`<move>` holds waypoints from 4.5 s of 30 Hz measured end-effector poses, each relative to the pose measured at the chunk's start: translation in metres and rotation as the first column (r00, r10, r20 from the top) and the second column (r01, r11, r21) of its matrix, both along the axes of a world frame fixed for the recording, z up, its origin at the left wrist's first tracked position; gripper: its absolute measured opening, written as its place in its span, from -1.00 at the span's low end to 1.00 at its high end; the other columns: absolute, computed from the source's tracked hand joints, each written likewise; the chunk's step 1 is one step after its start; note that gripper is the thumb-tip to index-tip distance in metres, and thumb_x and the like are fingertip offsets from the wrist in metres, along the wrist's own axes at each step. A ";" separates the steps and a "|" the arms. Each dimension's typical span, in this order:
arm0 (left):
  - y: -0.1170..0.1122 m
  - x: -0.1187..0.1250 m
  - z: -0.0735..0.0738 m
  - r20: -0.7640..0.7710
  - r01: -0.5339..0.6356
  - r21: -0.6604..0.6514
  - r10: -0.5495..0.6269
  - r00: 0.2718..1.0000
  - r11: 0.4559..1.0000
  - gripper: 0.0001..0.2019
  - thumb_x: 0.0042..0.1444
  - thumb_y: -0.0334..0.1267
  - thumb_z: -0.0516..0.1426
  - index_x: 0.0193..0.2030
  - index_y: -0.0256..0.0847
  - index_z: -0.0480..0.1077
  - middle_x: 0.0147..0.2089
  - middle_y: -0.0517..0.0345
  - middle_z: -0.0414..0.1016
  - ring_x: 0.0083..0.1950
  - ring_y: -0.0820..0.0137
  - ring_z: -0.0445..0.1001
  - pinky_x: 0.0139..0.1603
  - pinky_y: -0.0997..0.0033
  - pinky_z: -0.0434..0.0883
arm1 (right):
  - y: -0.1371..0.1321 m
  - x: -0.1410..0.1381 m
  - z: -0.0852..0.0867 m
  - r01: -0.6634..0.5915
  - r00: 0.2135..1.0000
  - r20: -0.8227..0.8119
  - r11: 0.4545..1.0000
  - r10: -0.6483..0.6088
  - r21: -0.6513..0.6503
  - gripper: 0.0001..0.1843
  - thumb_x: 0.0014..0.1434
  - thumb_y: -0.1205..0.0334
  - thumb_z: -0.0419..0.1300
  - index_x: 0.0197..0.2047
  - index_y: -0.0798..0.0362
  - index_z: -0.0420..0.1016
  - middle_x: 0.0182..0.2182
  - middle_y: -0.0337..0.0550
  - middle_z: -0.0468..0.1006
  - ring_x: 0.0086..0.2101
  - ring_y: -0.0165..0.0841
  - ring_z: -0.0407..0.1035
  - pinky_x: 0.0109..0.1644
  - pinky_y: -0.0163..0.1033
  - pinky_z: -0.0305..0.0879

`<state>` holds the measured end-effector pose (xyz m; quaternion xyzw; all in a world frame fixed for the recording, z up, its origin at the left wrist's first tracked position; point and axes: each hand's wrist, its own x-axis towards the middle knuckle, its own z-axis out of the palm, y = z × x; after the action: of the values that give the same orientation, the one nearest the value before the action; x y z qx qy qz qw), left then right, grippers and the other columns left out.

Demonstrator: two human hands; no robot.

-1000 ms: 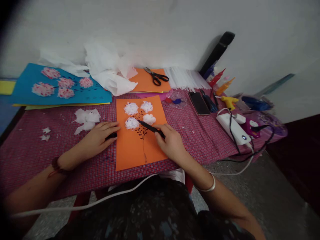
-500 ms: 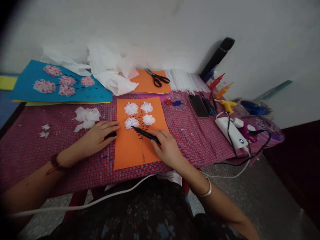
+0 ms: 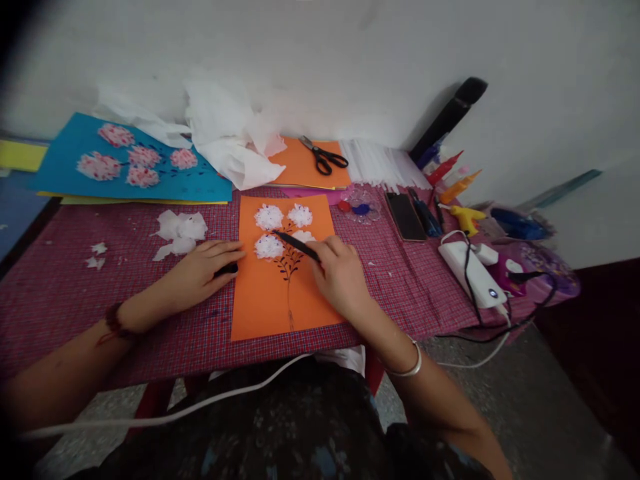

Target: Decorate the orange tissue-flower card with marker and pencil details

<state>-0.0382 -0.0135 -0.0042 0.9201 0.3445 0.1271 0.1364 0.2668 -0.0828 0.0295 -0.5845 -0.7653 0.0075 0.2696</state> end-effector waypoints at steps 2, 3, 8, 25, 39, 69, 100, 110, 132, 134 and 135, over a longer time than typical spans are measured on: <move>0.000 0.000 -0.001 0.015 0.000 0.005 0.000 1.000 1.000 -0.61 0.36 -0.18 0.01 0.21 -0.28 0.43 0.34 -0.17 0.40 0.34 0.08 0.34 0.37 -0.08 0.25 | 0.001 0.014 0.000 0.052 0.996 -0.073 0.999 -0.051 0.016 -0.68 0.28 0.33 0.12 0.06 0.01 0.54 -0.16 0.01 0.55 -0.15 -0.14 0.46 -0.07 -0.03 0.39; 0.001 -0.001 -0.001 0.033 -0.006 0.008 0.006 0.999 1.000 -0.62 0.36 -0.17 0.00 0.19 -0.28 0.44 0.32 -0.17 0.41 0.33 0.08 0.36 0.35 -0.08 0.26 | 0.001 0.022 0.000 0.070 0.991 -0.118 0.997 -0.067 0.019 -0.68 0.27 0.33 0.13 0.06 0.01 0.54 -0.16 -0.01 0.55 -0.14 -0.15 0.46 -0.07 -0.04 0.40; 0.004 -0.001 0.004 0.160 -0.091 -0.005 0.091 0.983 0.996 -0.63 0.36 -0.07 -0.02 0.04 -0.26 0.47 0.16 -0.15 0.54 0.18 0.09 0.49 0.25 -0.02 0.39 | 0.000 0.059 -0.010 0.115 0.955 -0.273 0.993 -0.118 -0.027 -0.73 0.25 0.27 0.14 -0.01 0.01 0.55 -0.18 -0.06 0.58 -0.15 -0.19 0.47 -0.04 -0.05 0.40; 0.014 -0.008 -0.001 0.107 -0.144 0.025 0.140 0.984 0.989 -0.68 0.31 -0.04 0.03 0.05 -0.05 0.48 0.17 -0.02 0.57 0.18 0.08 0.53 0.25 -0.09 0.41 | 0.053 0.173 -0.010 0.411 0.911 -0.033 0.912 -0.411 -0.016 -0.66 0.20 0.22 0.13 -0.04 0.08 0.62 -0.21 0.01 0.58 -0.22 -0.14 0.49 -0.04 -0.01 0.41; 0.012 -0.006 -0.005 0.123 -0.133 -0.032 0.136 0.983 0.991 -0.67 0.33 -0.08 0.04 0.10 -0.13 0.46 0.19 -0.03 0.56 0.24 0.14 0.46 0.30 -0.10 0.34 | 0.061 0.178 -0.008 0.365 0.908 -0.202 0.930 -0.368 -0.055 -0.67 0.14 0.16 0.18 -0.09 0.08 0.64 -0.19 0.03 0.64 -0.16 -0.10 0.51 0.01 0.07 0.41; 0.009 -0.006 0.003 0.078 -0.117 -0.057 0.121 0.990 0.992 -0.66 0.30 -0.15 0.04 0.13 -0.10 0.47 0.22 -0.05 0.51 0.25 0.06 0.45 0.31 -0.08 0.33 | 0.062 0.097 -0.025 -0.164 0.957 -0.265 0.974 0.119 -0.154 -0.76 0.32 0.21 0.14 -0.06 0.01 0.61 -0.27 -0.08 0.57 -0.21 -0.21 0.44 -0.09 -0.09 0.34; 0.009 -0.002 0.003 0.086 -0.072 0.010 0.071 0.994 0.997 -0.74 0.37 -0.25 0.01 0.08 -0.19 0.44 0.15 -0.02 0.55 0.20 0.19 0.45 0.24 -0.04 0.37 | 0.051 0.088 -0.003 -0.194 0.928 -0.333 0.980 0.167 -0.047 -0.80 0.25 0.25 0.26 -0.06 -0.05 0.63 -0.26 -0.13 0.56 -0.20 -0.24 0.44 -0.09 -0.08 0.37; 0.007 0.001 0.012 0.062 -0.085 -0.023 0.086 0.994 0.996 -0.73 0.38 -0.23 -0.01 0.05 -0.24 0.45 0.18 -0.09 0.51 0.21 0.20 0.45 0.24 -0.02 0.39 | 0.042 0.085 0.005 -0.193 0.958 -0.235 0.976 0.165 -0.104 -0.79 0.22 0.27 0.27 -0.08 -0.08 0.65 -0.27 -0.12 0.56 -0.20 -0.20 0.44 -0.07 -0.02 0.35; 0.009 -0.004 0.008 0.024 -0.113 -0.034 0.113 0.993 0.993 -0.69 0.37 -0.16 0.02 0.13 -0.22 0.40 0.21 -0.09 0.50 0.24 0.16 0.41 0.28 -0.07 0.32 | 0.033 0.089 0.006 -0.223 0.927 -0.322 0.973 0.191 -0.066 -0.79 0.24 0.25 0.26 -0.07 -0.13 0.63 -0.25 -0.14 0.52 -0.18 -0.22 0.42 -0.07 -0.04 0.37; 0.009 -0.005 0.007 0.025 -0.112 -0.038 0.113 0.993 0.993 -0.69 0.37 -0.15 0.02 0.12 -0.22 0.41 0.21 -0.11 0.49 0.25 0.14 0.41 0.30 -0.08 0.31 | 0.033 0.085 0.004 -0.234 0.932 -0.302 0.969 0.200 -0.080 -0.78 0.24 0.27 0.25 -0.07 -0.12 0.63 -0.25 -0.13 0.52 -0.19 -0.22 0.42 -0.07 -0.04 0.36; 0.009 -0.005 0.007 0.030 -0.114 -0.039 0.115 0.993 0.993 -0.69 0.37 -0.14 0.01 0.12 -0.21 0.41 0.21 -0.11 0.50 0.25 0.14 0.41 0.30 -0.09 0.31 | 0.034 0.083 0.003 -0.234 0.938 -0.284 0.968 0.201 -0.087 -0.78 0.23 0.28 0.24 -0.07 -0.12 0.64 -0.25 -0.12 0.53 -0.18 -0.21 0.42 -0.06 -0.02 0.35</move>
<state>-0.0432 -0.0044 0.0024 0.8939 0.3970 0.1432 0.1514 0.3502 -0.0491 0.0320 -0.5046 -0.7790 0.1633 0.3345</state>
